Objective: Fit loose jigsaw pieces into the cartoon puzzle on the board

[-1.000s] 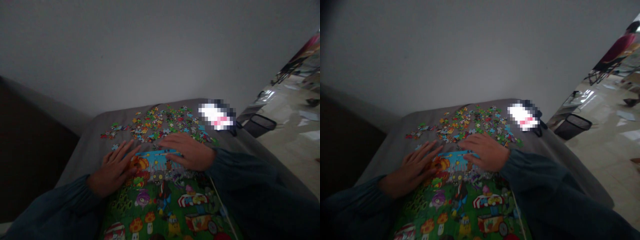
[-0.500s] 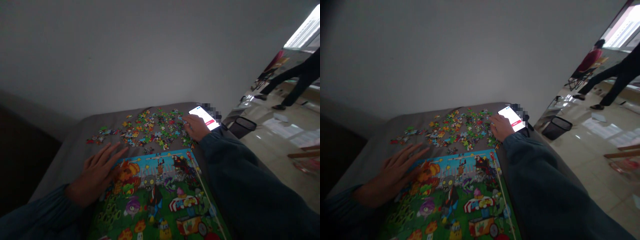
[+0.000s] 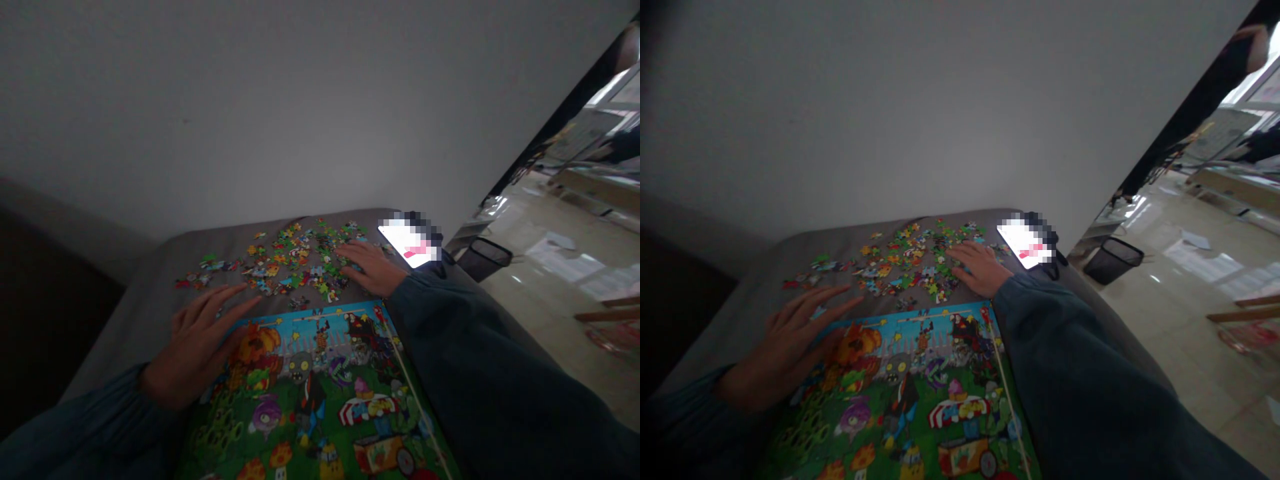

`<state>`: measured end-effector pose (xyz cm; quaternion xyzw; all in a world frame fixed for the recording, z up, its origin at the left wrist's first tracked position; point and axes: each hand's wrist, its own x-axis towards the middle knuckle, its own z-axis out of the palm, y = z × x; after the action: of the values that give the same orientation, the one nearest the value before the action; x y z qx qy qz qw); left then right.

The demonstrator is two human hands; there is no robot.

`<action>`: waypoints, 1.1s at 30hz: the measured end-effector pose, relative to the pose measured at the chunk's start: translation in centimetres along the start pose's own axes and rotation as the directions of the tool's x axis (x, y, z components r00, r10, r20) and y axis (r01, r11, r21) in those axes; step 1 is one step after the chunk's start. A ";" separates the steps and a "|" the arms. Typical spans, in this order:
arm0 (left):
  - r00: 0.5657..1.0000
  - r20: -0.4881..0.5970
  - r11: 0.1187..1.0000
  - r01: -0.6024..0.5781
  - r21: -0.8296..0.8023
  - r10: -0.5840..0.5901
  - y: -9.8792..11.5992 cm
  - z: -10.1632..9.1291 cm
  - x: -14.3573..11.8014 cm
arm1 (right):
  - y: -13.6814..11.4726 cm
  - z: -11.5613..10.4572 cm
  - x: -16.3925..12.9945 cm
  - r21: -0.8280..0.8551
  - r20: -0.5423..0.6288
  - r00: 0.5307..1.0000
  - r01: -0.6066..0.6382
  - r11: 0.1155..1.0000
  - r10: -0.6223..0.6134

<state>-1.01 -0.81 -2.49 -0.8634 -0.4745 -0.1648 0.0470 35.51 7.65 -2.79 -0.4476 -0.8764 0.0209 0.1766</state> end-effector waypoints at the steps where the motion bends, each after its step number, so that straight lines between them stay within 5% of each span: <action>1: 1.000 -0.005 1.000 0.000 -0.001 0.000 0.1 0.1 0.0 | -1.0 0.3 0.5 0.029 0.023 0.999 0.029 0.999 -0.030; 5: 1.000 0.007 1.000 0.005 -0.014 -0.005 0.6 -0.1 0.3 | -3.6 1.9 1.9 0.085 0.035 0.997 0.063 0.994 -0.066; 12: 0.999 0.040 0.999 0.021 -0.034 -0.020 1.0 -0.6 0.5 | -3.7 3.0 2.2 0.175 -0.101 0.994 0.049 0.983 -0.032; 33: 0.975 0.097 0.973 0.210 -0.098 -0.201 -1.2 -0.4 1.6 | -3.9 3.3 1.4 -0.058 -0.093 0.990 0.103 0.993 -0.108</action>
<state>-1.27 1.04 -1.67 -0.8172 -0.5535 -0.1564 -0.0375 30.57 6.84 -4.74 -0.4057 -0.8896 -0.0334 0.2073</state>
